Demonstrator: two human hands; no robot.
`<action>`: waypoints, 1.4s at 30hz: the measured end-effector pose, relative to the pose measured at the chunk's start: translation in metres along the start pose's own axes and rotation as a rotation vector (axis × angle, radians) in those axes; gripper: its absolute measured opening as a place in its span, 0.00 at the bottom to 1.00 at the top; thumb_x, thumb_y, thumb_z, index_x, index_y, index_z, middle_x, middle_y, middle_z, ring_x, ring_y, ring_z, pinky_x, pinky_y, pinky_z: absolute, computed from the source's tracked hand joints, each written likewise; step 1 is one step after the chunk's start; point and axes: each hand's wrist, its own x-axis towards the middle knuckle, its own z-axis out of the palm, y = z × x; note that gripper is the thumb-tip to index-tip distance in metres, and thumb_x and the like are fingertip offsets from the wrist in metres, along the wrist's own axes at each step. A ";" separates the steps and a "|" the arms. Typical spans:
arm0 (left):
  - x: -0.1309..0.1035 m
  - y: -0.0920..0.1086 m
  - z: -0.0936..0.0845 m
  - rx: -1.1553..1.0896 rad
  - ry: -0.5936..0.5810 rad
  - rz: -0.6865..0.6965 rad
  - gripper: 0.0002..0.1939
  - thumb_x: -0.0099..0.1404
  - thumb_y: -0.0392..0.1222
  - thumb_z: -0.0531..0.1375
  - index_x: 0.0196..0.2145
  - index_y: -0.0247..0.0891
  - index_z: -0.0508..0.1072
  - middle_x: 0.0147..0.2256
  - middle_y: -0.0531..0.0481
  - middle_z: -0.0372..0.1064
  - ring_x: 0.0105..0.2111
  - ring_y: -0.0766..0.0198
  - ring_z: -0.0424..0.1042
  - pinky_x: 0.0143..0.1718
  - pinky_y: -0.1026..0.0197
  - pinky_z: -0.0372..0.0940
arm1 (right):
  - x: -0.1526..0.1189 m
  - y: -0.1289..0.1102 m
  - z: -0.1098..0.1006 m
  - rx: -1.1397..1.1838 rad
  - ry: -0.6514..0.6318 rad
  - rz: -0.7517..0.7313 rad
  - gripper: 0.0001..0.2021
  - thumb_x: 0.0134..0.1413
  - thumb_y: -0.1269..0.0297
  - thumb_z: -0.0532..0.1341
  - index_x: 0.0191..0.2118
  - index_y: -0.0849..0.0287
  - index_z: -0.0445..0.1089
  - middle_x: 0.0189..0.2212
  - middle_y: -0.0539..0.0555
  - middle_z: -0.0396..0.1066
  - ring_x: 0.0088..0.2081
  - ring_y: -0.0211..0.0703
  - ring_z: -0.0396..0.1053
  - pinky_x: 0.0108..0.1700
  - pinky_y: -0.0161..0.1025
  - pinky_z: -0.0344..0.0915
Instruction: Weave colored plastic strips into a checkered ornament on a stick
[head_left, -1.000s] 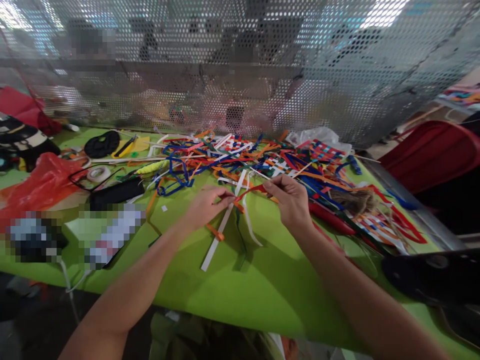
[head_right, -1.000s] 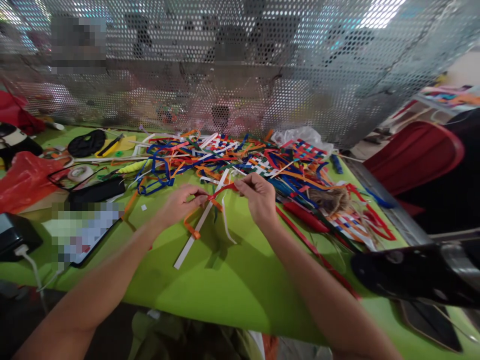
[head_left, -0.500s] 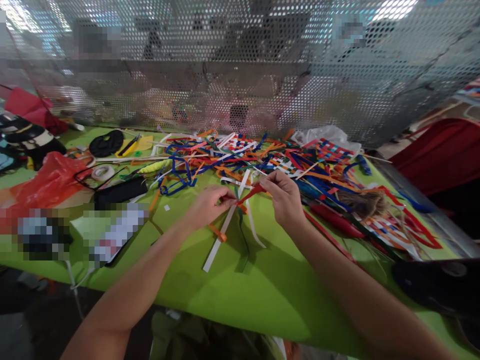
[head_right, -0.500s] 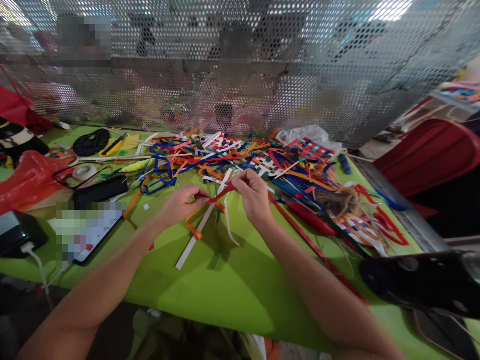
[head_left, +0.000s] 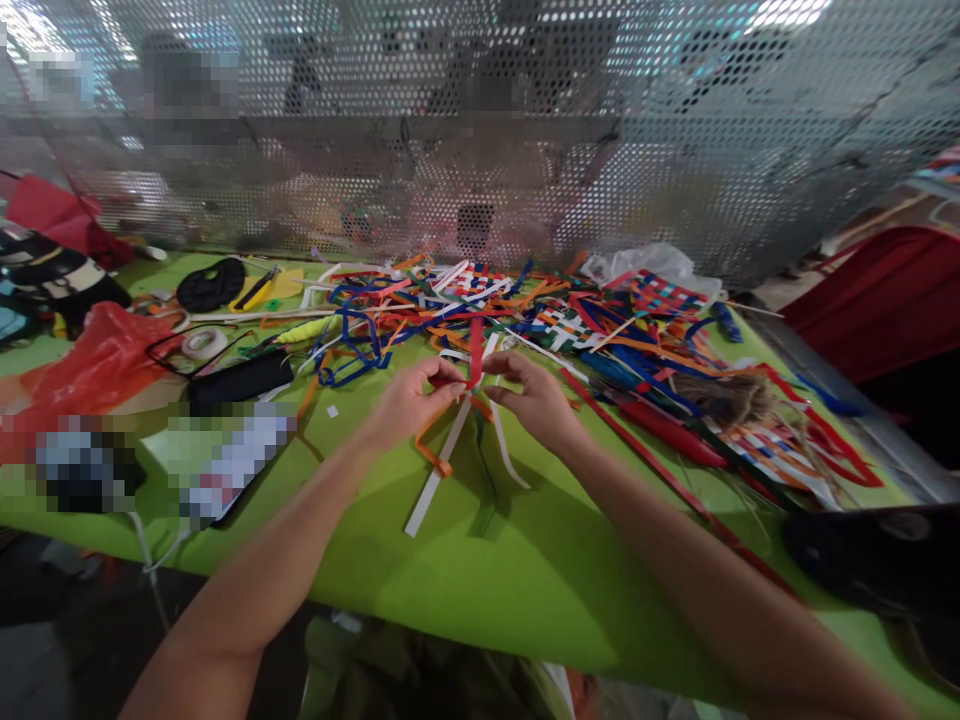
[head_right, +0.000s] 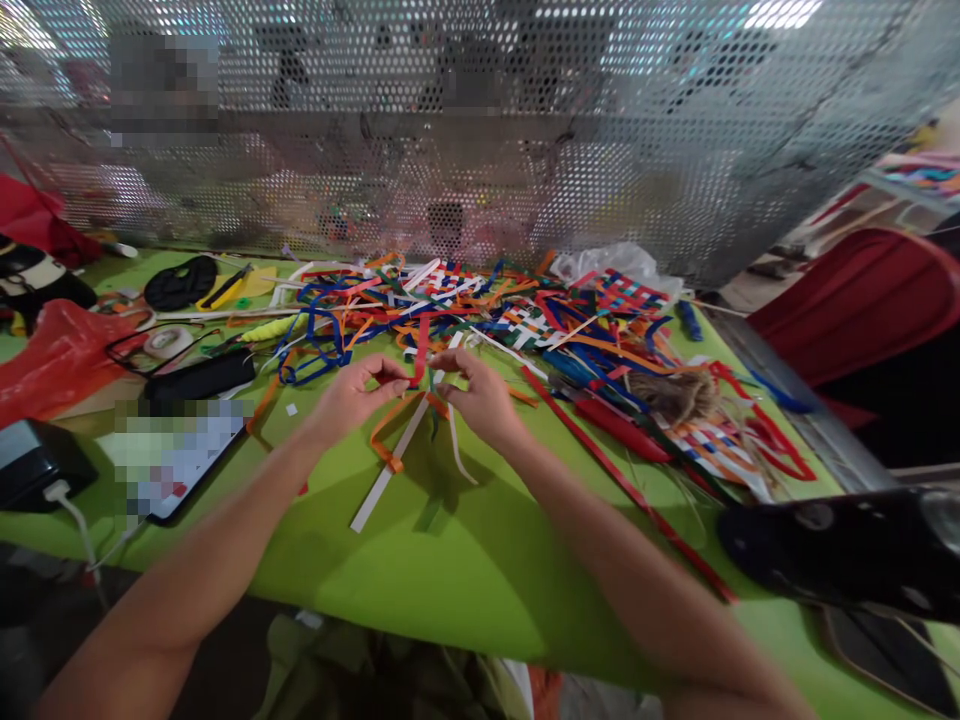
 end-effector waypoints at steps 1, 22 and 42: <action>0.001 -0.001 0.000 -0.006 0.003 -0.007 0.05 0.61 0.39 0.61 0.33 0.35 0.71 0.31 0.51 0.71 0.33 0.66 0.70 0.39 0.61 0.65 | -0.001 -0.002 0.000 -0.058 -0.006 -0.068 0.10 0.44 0.70 0.62 0.36 0.54 0.72 0.36 0.50 0.75 0.41 0.46 0.71 0.47 0.47 0.65; 0.000 -0.009 -0.003 0.084 -0.043 0.054 0.05 0.62 0.40 0.61 0.33 0.36 0.72 0.31 0.50 0.72 0.33 0.65 0.70 0.38 0.61 0.64 | -0.008 -0.025 -0.005 -0.286 -0.127 -0.309 0.06 0.56 0.61 0.64 0.31 0.57 0.71 0.30 0.53 0.72 0.33 0.41 0.68 0.35 0.38 0.63; 0.003 -0.005 -0.013 0.375 -0.001 0.277 0.06 0.66 0.40 0.59 0.36 0.36 0.73 0.40 0.45 0.71 0.43 0.61 0.70 0.46 0.58 0.65 | -0.002 -0.016 -0.013 -0.348 -0.042 -0.198 0.05 0.55 0.64 0.61 0.30 0.58 0.70 0.25 0.49 0.67 0.27 0.37 0.61 0.31 0.35 0.54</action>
